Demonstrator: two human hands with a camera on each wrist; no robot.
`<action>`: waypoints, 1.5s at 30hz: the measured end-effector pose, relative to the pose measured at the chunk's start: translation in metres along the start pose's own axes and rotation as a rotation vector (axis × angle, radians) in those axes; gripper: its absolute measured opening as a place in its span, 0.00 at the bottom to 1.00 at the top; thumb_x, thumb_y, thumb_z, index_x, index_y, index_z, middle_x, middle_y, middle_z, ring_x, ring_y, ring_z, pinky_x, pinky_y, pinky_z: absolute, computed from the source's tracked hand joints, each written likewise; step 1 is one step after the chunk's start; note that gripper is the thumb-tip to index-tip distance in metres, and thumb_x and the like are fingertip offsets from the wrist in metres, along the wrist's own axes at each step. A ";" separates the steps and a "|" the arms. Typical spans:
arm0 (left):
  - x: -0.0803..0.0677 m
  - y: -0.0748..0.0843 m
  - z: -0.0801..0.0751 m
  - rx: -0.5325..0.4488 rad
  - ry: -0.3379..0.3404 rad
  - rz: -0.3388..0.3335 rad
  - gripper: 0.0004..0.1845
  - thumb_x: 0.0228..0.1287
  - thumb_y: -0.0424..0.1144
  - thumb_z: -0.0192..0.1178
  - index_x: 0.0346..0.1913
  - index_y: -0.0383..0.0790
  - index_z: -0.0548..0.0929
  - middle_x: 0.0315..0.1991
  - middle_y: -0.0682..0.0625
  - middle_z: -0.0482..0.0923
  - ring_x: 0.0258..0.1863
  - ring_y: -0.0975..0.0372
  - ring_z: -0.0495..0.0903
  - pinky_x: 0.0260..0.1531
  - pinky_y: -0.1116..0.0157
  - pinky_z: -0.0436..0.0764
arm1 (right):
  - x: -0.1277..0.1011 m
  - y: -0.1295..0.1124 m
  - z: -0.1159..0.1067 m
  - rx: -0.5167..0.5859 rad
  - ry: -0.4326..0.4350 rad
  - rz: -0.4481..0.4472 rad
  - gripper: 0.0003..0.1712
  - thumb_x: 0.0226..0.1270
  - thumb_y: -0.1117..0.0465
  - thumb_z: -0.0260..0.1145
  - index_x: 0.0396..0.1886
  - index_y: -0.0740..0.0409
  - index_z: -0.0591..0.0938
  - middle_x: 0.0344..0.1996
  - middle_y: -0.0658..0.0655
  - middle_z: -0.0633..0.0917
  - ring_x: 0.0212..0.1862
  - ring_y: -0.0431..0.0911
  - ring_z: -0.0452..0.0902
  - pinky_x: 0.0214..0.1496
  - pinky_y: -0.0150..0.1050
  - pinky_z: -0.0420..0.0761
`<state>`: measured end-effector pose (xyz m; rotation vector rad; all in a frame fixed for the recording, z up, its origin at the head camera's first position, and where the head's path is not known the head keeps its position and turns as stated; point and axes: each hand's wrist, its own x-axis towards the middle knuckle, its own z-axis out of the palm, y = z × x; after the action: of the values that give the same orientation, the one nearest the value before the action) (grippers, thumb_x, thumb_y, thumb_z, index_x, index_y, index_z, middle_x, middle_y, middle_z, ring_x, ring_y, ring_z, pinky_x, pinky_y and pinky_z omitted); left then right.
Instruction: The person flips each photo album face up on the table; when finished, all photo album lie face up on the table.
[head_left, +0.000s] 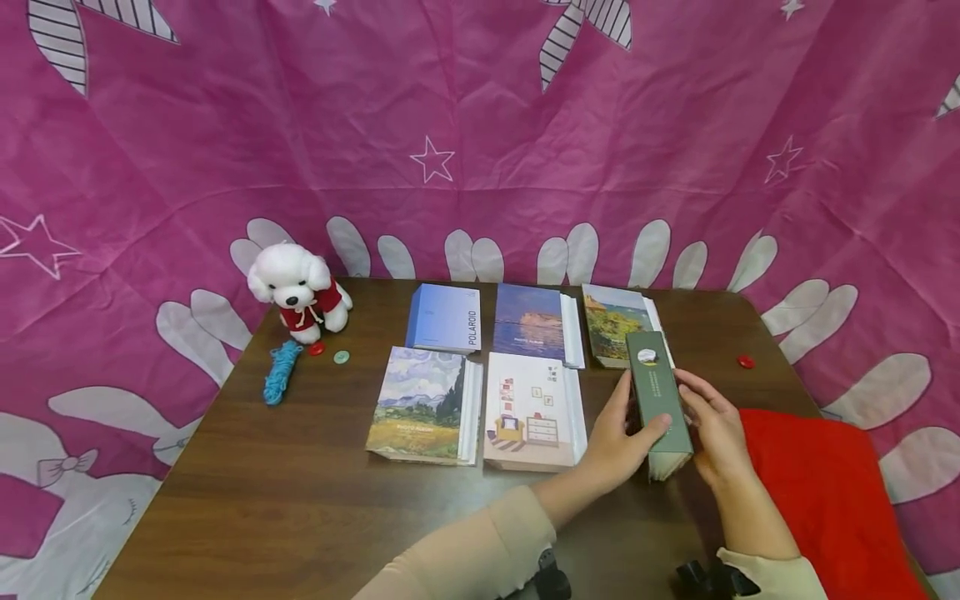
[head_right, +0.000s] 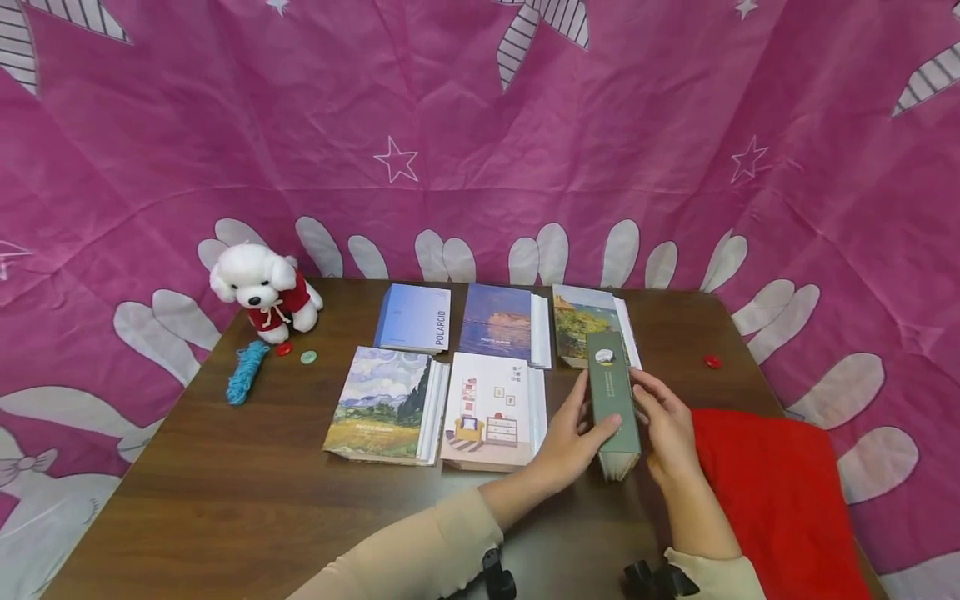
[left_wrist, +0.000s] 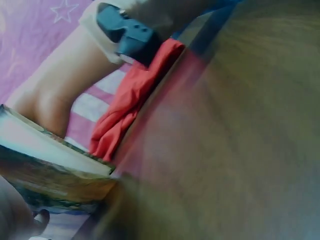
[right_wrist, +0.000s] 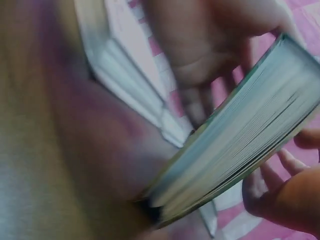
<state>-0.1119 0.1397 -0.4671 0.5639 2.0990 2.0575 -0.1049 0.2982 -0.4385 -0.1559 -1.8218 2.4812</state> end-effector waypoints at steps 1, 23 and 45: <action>0.000 0.001 -0.002 0.026 0.011 0.019 0.43 0.74 0.52 0.56 0.82 0.49 0.46 0.79 0.51 0.56 0.72 0.60 0.65 0.65 0.63 0.73 | 0.001 0.002 0.000 -0.072 -0.001 0.014 0.16 0.80 0.58 0.57 0.61 0.52 0.83 0.42 0.41 0.86 0.41 0.35 0.82 0.40 0.29 0.83; -0.004 -0.009 -0.012 0.290 0.049 -0.120 0.38 0.75 0.55 0.46 0.79 0.37 0.57 0.81 0.50 0.49 0.79 0.57 0.52 0.75 0.54 0.58 | 0.011 0.007 -0.027 -0.659 -0.088 0.226 0.44 0.81 0.43 0.49 0.76 0.75 0.52 0.76 0.76 0.52 0.76 0.68 0.44 0.74 0.69 0.49; -0.001 0.008 -0.050 0.381 -0.065 -0.115 0.36 0.77 0.48 0.50 0.80 0.37 0.54 0.81 0.48 0.47 0.78 0.56 0.53 0.75 0.55 0.58 | 0.011 0.013 -0.011 -1.077 -0.056 0.050 0.49 0.75 0.38 0.58 0.80 0.65 0.53 0.75 0.76 0.56 0.73 0.73 0.54 0.69 0.72 0.58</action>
<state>-0.1276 0.0923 -0.4567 0.5338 2.4347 1.5652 -0.1141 0.3062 -0.4545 -0.1643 -2.9539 1.2515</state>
